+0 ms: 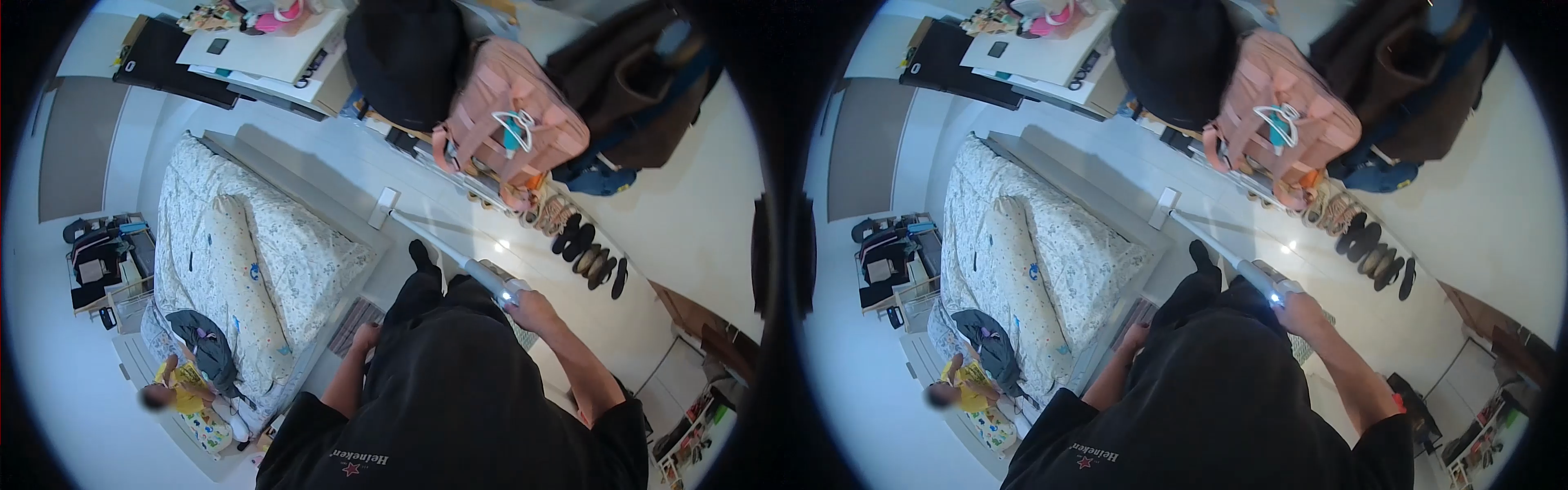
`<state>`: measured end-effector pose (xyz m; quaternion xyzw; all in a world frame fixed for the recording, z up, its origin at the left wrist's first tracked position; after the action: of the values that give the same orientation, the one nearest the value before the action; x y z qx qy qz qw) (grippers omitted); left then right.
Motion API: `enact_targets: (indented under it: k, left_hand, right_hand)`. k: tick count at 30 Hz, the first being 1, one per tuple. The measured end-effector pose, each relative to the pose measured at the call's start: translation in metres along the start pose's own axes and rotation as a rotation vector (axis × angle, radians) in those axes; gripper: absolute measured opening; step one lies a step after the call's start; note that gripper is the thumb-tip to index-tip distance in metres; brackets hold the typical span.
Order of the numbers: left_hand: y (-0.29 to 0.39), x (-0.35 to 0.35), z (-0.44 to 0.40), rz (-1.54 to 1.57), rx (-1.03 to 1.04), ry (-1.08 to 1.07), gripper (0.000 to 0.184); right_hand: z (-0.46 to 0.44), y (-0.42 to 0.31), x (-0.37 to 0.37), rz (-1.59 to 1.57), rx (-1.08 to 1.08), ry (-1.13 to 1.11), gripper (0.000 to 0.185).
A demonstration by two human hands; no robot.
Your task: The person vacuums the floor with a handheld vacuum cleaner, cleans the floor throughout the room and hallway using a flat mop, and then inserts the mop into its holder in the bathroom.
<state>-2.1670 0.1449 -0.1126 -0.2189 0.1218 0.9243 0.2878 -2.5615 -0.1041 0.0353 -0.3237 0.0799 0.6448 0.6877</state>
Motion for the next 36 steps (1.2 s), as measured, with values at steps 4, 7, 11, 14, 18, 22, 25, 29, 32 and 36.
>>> enact_targets:
  k: [4, 7, 11, 14, 18, 22, 25, 29, 32, 36]
  left_hand:
    - [-0.007, -0.035, -0.018, 0.024, 0.024, -0.002, 0.048]
    - [-0.009, -0.062, -0.046, 0.063, 0.058, -0.009, 0.043]
    - [-0.030, -0.089, -0.121, 0.112, 0.088, -0.023, 0.043]
    - [0.000, -0.144, -0.131, 0.046, 0.210, 0.014, 0.042]
    - [0.017, -0.202, -0.121, 0.399, 0.158, 0.063, 0.041]
    - [0.013, -0.200, -0.141, 0.383, 0.142, 0.019, 0.040]
    - [0.003, -0.189, -0.147, 0.337, 0.146, -0.040, 0.040]
    - [0.003, -0.189, -0.139, 0.111, 0.189, -0.072, 0.040]
    - [-0.017, -0.180, -0.156, 0.177, 0.133, -0.123, 0.041]
    - [-0.015, -0.193, -0.168, 0.187, 0.160, -0.077, 0.040]
  right_hand:
    - [-0.041, -0.066, -0.020, -0.176, -0.076, 0.030, 0.041]
    - [-0.077, -0.096, -0.029, -0.271, 0.055, -0.075, 0.041]
    - [-0.130, -0.125, -0.013, -0.304, 0.077, -0.054, 0.043]
    - [-0.142, -0.170, -0.028, -0.361, 0.051, -0.083, 0.038]
    - [-0.137, -0.197, -0.054, -0.200, -0.151, 0.050, 0.035]
    - [-0.084, -0.170, -0.072, -0.191, -0.117, 0.083, 0.034]
    - [-0.043, -0.137, -0.074, -0.170, -0.019, 0.084, 0.033]
    - [-0.016, -0.093, -0.078, -0.236, 0.208, -0.018, 0.031]
    - [-0.014, -0.103, -0.091, -0.324, 0.350, -0.028, 0.033]
    - [-0.057, -0.129, -0.093, -0.230, 0.143, 0.068, 0.033]
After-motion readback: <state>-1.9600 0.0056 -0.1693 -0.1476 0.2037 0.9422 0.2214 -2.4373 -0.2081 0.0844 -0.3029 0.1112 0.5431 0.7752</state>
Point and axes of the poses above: each hand's wrist, its own z-axis away from the middle knuckle, its own x-axis out of the palm, y = z × x, the point moved 9 cm from there along -z, towards the middle knuckle
